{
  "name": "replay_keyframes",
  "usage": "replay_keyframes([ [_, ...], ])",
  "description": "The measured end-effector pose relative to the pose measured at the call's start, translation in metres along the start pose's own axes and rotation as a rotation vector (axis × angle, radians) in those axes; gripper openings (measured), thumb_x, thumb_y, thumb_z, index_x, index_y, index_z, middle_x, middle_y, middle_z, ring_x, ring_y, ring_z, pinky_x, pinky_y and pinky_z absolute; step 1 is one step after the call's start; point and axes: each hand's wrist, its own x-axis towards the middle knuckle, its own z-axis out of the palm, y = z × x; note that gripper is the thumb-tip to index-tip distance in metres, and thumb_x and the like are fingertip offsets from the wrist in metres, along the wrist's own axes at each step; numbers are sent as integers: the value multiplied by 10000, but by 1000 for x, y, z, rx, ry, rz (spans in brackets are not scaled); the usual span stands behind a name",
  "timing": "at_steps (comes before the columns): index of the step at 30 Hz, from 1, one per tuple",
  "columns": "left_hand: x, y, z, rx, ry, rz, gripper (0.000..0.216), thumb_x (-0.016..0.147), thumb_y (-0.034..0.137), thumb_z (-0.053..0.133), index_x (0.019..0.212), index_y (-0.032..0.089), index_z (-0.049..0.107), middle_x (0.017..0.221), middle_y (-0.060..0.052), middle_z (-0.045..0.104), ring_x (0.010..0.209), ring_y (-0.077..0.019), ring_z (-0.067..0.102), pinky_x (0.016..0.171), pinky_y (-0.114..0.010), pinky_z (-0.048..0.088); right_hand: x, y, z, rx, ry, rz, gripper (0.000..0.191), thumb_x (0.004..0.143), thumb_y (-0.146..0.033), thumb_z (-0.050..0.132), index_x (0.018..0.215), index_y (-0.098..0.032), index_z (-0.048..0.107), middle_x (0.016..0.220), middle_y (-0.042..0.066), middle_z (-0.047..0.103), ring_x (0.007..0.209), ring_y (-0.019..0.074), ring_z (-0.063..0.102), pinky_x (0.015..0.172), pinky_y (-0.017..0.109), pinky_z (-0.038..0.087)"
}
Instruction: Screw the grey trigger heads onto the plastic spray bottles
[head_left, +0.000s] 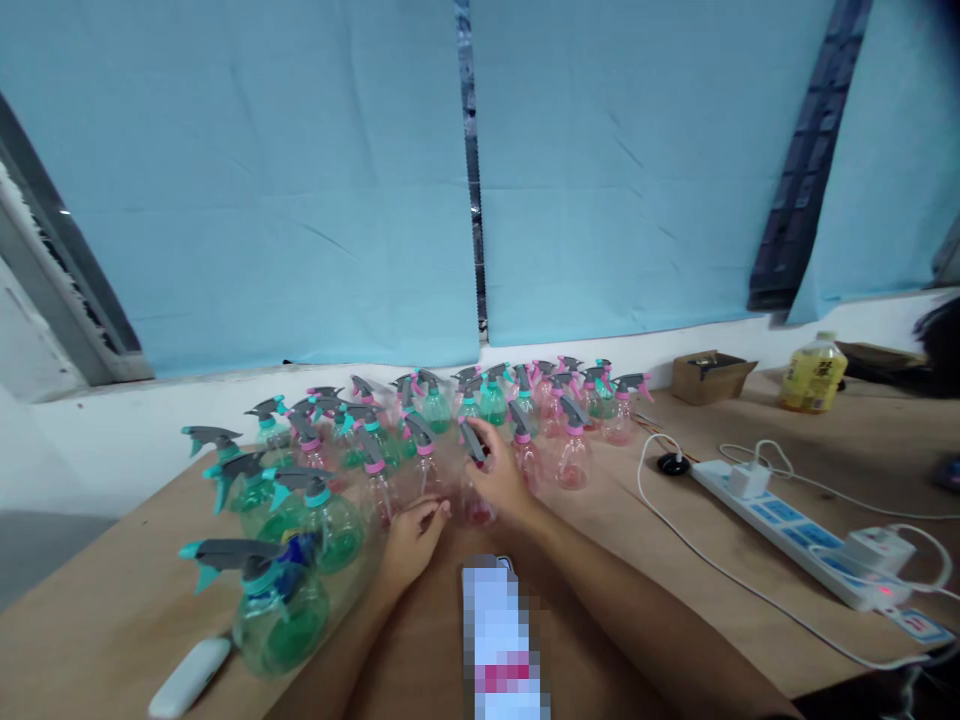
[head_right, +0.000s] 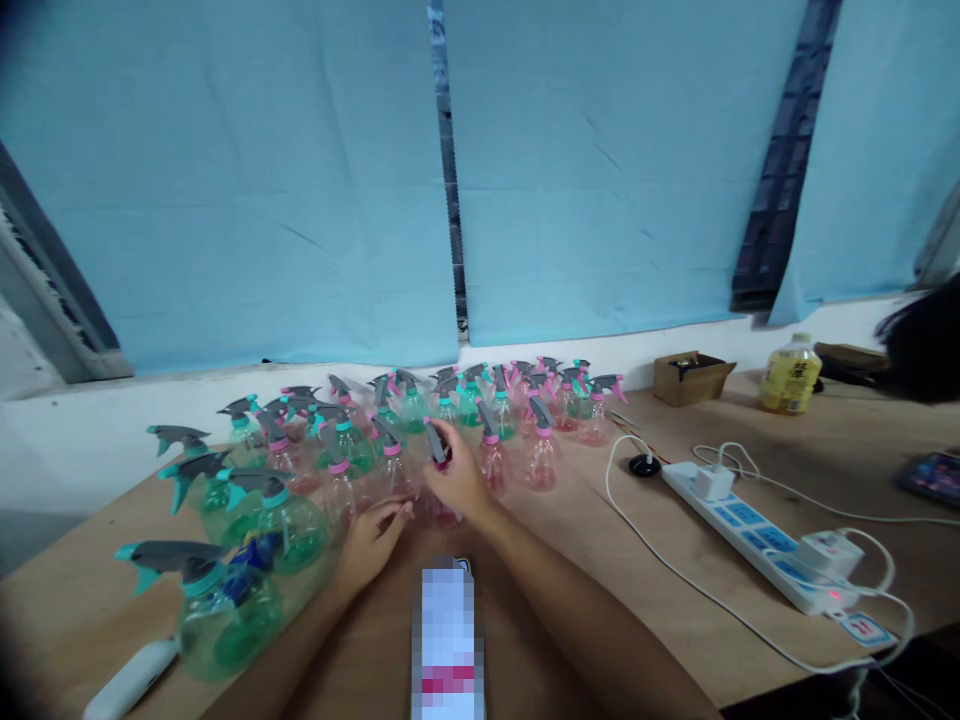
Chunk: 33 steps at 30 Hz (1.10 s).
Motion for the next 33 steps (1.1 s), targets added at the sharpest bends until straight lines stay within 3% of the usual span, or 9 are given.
replay_keyframes([
  [5,-1,0,0,1,-27,17,392,948,413,450,724,188,681,837,-51,710,792,-182,635,769,-282,469,2,6,1,69,-61,144,629,717,-118,540,1334,-235,508,1162,42,654,885,165,625,811,287,497],
  [10,-2,1,1,19,-68,46,409,951,434,439,710,189,660,824,-51,682,783,-177,615,755,-279,440,7,5,-2,180,-133,225,450,694,-121,517,1113,-222,650,1034,18,697,724,137,597,630,234,466],
  [15,-1,-9,6,103,-118,-15,449,943,434,428,603,182,579,617,5,583,615,-145,520,604,-251,352,6,-3,-4,325,-309,303,354,705,-165,525,1010,-224,694,961,13,714,821,169,644,711,269,506],
  [21,1,-18,9,59,-208,-78,376,910,363,448,626,173,605,626,8,627,633,-149,551,614,-246,349,1,-7,-1,416,-416,377,349,686,-159,501,956,-203,716,764,3,698,702,168,648,679,284,519],
  [28,1,-12,7,66,-199,-66,372,895,375,458,614,181,604,654,-8,642,670,-162,577,641,-263,371,1,-5,0,382,-395,362,227,674,-160,490,744,-205,700,682,2,666,625,154,583,618,273,486],
  [33,1,-7,6,81,-198,-56,380,905,380,461,619,185,616,678,-17,655,681,-164,584,657,-267,382,4,0,-3,317,-395,342,284,652,-157,499,826,-203,719,628,-11,641,586,147,558,600,259,453],
])
